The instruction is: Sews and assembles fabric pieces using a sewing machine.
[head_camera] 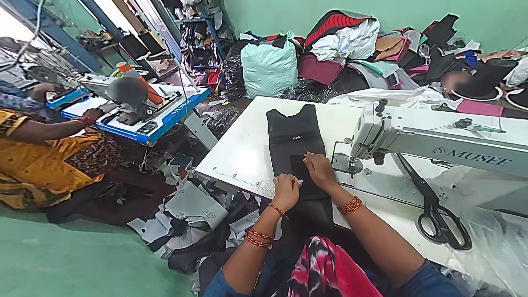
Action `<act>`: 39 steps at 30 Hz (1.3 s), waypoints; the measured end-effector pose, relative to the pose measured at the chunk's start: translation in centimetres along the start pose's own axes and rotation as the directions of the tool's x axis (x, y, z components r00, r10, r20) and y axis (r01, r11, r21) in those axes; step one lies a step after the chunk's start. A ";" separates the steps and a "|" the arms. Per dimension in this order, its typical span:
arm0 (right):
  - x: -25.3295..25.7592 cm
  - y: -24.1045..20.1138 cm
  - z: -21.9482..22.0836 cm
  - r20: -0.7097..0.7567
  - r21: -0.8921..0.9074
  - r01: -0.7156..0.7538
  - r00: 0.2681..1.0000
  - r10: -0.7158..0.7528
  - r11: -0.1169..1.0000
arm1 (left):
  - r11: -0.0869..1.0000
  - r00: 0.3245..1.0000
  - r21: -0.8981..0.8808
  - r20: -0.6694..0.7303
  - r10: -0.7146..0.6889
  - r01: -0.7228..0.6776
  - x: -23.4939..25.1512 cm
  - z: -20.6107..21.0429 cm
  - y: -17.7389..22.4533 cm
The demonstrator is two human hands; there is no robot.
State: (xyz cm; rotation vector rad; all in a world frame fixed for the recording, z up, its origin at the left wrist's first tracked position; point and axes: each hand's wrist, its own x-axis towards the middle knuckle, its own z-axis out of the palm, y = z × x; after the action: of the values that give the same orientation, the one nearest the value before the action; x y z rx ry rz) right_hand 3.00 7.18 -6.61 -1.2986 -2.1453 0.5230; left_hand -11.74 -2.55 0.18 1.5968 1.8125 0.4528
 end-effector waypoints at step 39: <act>-25.1 6.4 -20.0 -0.182 -0.076 -0.705 0.705 0.685 0.706 | 0.589 0.891 -0.744 -0.445 -0.086 -0.315 -3.5 2.4 -4.6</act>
State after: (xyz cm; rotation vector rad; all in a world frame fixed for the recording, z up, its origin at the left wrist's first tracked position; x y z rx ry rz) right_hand 29.46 -11.59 -1.96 -2.1771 -1.5252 0.5491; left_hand -13.39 -7.19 -3.68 0.9750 1.4086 1.5719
